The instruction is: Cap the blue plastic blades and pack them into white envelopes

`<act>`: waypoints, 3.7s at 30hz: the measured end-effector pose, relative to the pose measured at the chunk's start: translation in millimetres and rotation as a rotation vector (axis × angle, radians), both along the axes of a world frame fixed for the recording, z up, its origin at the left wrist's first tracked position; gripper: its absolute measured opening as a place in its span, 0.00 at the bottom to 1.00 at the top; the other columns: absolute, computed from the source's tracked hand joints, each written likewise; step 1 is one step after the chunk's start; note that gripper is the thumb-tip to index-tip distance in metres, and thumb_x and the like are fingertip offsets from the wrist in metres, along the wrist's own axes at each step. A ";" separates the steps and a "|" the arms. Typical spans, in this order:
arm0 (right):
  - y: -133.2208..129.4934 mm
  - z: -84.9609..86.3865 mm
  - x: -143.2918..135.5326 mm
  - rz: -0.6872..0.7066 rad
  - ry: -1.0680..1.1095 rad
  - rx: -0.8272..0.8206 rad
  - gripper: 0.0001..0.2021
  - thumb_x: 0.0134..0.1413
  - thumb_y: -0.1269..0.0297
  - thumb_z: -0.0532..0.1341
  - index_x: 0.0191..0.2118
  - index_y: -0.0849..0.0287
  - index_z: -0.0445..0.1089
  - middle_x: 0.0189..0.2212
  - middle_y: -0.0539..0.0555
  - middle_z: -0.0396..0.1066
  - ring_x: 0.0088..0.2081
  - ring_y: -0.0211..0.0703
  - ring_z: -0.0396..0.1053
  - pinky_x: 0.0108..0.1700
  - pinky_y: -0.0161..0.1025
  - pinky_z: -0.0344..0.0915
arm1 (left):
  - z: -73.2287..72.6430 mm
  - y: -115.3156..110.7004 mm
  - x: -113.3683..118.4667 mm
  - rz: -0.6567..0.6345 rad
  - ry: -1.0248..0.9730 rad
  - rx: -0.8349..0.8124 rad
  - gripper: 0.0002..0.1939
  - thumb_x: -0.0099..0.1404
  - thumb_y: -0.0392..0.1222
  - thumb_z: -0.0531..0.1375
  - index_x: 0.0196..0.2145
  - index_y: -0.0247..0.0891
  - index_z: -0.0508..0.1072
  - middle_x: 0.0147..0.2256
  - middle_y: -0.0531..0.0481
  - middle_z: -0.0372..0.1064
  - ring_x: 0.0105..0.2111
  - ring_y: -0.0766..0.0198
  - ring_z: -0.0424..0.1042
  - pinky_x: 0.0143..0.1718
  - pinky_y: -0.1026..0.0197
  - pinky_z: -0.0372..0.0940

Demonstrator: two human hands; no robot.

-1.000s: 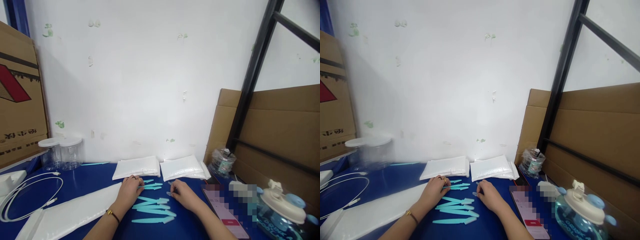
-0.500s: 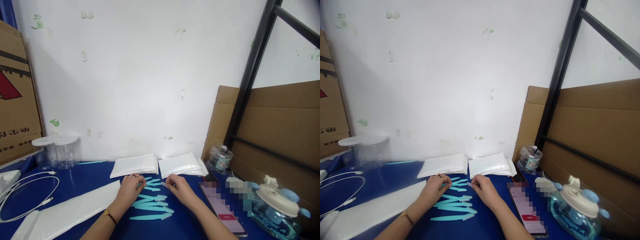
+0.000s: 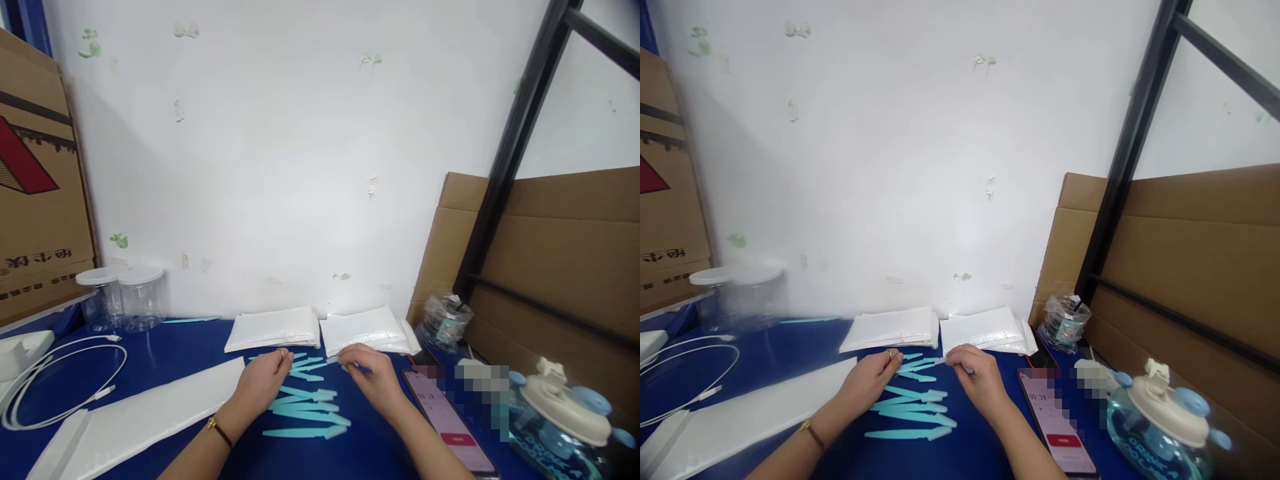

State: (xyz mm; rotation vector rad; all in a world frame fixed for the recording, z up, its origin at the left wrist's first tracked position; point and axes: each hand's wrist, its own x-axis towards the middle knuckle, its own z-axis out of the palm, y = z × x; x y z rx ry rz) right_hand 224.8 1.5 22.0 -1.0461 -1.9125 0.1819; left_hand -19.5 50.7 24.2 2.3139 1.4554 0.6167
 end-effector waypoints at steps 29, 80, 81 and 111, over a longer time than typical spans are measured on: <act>10.8 -9.8 25.6 -0.066 -0.149 -0.336 0.07 0.47 0.71 0.61 0.34 0.57 0.74 0.31 0.52 0.72 0.31 0.40 0.68 0.34 0.35 0.63 | -25.7 9.0 -1.3 -0.145 0.178 0.180 0.10 0.63 0.39 0.54 0.40 0.47 0.71 0.42 0.51 0.67 0.45 0.58 0.62 0.41 0.58 0.53; 32.8 -28.5 40.6 -0.353 -0.161 -0.321 0.07 0.49 0.71 0.57 0.31 0.59 0.74 0.30 0.53 0.71 0.32 0.43 0.68 0.36 0.36 0.63 | -18.3 18.5 -4.4 -0.066 0.245 0.163 0.09 0.62 0.40 0.55 0.40 0.44 0.73 0.41 0.50 0.70 0.45 0.58 0.66 0.42 0.59 0.56; 33.2 -29.3 38.4 -0.340 -0.184 -0.324 0.07 0.49 0.71 0.58 0.31 0.59 0.74 0.30 0.53 0.70 0.32 0.43 0.68 0.36 0.36 0.63 | -17.8 19.2 -4.8 -0.068 0.256 0.163 0.08 0.62 0.40 0.55 0.38 0.44 0.73 0.40 0.50 0.70 0.44 0.58 0.66 0.41 0.59 0.56; 32.0 -39.2 20.0 -0.091 0.026 -0.661 0.06 0.39 0.76 0.62 0.27 0.61 0.72 0.21 0.47 0.70 0.24 0.35 0.65 0.26 0.29 0.59 | -10.2 14.1 0.5 -0.192 0.293 0.115 0.12 0.64 0.37 0.50 0.32 0.40 0.73 0.35 0.48 0.70 0.37 0.61 0.69 0.37 0.63 0.60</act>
